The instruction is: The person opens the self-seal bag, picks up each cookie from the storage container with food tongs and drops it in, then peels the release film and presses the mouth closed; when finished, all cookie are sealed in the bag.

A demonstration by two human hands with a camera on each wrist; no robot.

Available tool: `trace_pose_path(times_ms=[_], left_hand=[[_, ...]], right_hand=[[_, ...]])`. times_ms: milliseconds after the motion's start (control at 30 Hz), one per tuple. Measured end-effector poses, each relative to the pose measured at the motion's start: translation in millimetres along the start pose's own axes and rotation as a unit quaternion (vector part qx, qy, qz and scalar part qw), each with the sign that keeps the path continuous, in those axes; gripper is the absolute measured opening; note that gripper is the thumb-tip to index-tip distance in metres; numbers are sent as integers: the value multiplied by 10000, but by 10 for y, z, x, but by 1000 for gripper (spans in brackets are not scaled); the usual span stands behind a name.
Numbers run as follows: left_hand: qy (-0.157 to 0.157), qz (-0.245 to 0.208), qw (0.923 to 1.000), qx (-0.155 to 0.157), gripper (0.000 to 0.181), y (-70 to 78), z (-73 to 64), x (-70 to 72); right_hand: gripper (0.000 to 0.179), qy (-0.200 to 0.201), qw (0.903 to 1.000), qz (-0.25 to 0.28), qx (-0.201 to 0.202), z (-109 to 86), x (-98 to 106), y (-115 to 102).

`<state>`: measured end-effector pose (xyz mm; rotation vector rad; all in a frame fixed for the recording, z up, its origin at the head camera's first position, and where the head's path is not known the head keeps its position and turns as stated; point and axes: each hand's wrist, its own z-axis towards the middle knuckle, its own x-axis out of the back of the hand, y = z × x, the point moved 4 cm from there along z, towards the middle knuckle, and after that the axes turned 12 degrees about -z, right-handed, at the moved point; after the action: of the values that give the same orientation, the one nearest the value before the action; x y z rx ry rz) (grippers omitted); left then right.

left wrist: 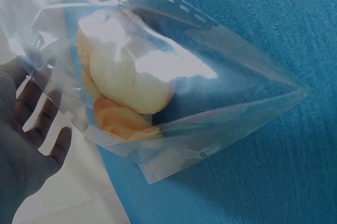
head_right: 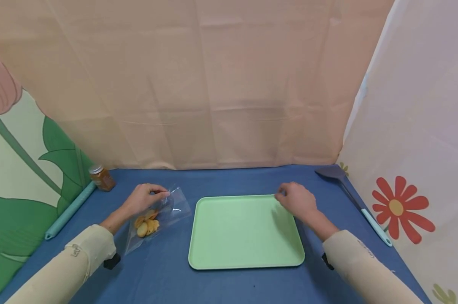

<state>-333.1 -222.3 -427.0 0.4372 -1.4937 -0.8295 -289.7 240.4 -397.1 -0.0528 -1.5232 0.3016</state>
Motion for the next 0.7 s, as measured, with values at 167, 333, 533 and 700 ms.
trace_pose_path(times_ms=[167,333,533,700], left_hand=[[121,-87,9999,28,25,-10,-23,28],[189,-180,9996,42,23,-7,-47,39],[325,-214,9992,-47,22,19,-85,85],[347,-218,9991,-124,23,34,-132,122]], right_hand=[[26,3,9883,1175,973,-122,-23,-916],[27,-1209,9400,2964,1181,-277,-310,-1677],[31,-2283,8780,4181,467,-379,-707,-2247],[34,-2067,8595,4673,-170,-362,-941,-2498]])
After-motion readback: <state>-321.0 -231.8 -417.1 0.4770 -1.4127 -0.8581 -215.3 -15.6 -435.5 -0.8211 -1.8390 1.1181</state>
